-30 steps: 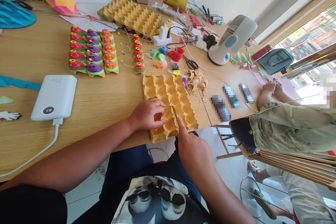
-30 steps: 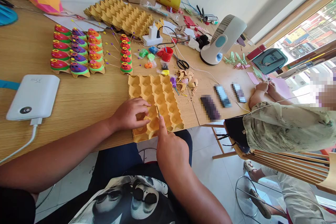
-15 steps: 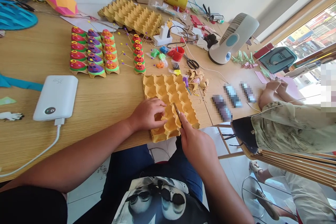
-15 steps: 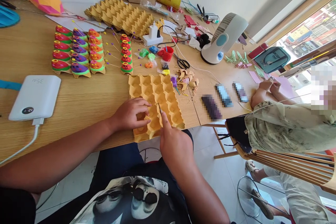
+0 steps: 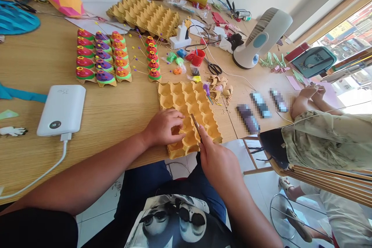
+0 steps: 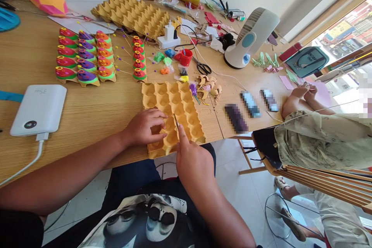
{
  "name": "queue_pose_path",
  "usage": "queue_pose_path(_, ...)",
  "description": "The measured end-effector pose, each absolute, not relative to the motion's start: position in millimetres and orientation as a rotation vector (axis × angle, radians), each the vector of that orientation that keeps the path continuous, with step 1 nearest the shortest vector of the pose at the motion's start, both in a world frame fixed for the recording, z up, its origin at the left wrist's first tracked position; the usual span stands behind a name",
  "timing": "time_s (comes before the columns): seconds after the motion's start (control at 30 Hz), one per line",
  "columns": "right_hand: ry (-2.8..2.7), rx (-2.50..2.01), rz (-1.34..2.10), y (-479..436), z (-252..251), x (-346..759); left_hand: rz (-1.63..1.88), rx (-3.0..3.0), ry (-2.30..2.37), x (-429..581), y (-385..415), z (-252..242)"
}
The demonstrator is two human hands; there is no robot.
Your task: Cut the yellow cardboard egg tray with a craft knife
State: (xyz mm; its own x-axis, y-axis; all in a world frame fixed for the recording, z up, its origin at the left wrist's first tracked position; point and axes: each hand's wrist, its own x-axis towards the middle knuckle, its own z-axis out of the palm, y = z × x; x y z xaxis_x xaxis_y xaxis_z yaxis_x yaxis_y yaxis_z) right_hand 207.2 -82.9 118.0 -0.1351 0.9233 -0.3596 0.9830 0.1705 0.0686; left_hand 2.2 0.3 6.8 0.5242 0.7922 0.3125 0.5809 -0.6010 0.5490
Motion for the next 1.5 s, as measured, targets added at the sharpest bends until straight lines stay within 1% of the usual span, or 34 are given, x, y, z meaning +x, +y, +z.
queue_pose_path(0.43, 2.030, 1.759, -0.210, -75, 127, 185, 0.791, 2.395, 1.137, 3, 0, 6)
queue_pose_path(0.63, 2.055, 1.766, -0.151, -72, 121, 184, 0.787, 2.393, 1.130, 4, 0, 8)
queue_pose_path(0.83, 2.041, 1.762, -0.195, -77, 121, 188, 0.797, 2.385, 1.125, 4, 0, 7)
queue_pose_path(1.2, 2.057, 1.740, -0.178, -78, 119, 188, 0.790, 2.397, 1.124, 1, -1, 3)
queue_pose_path(1.5, 2.097, 1.802, -0.208, -67, 106, 188, 0.775, 2.397, 1.122, 2, -2, 5)
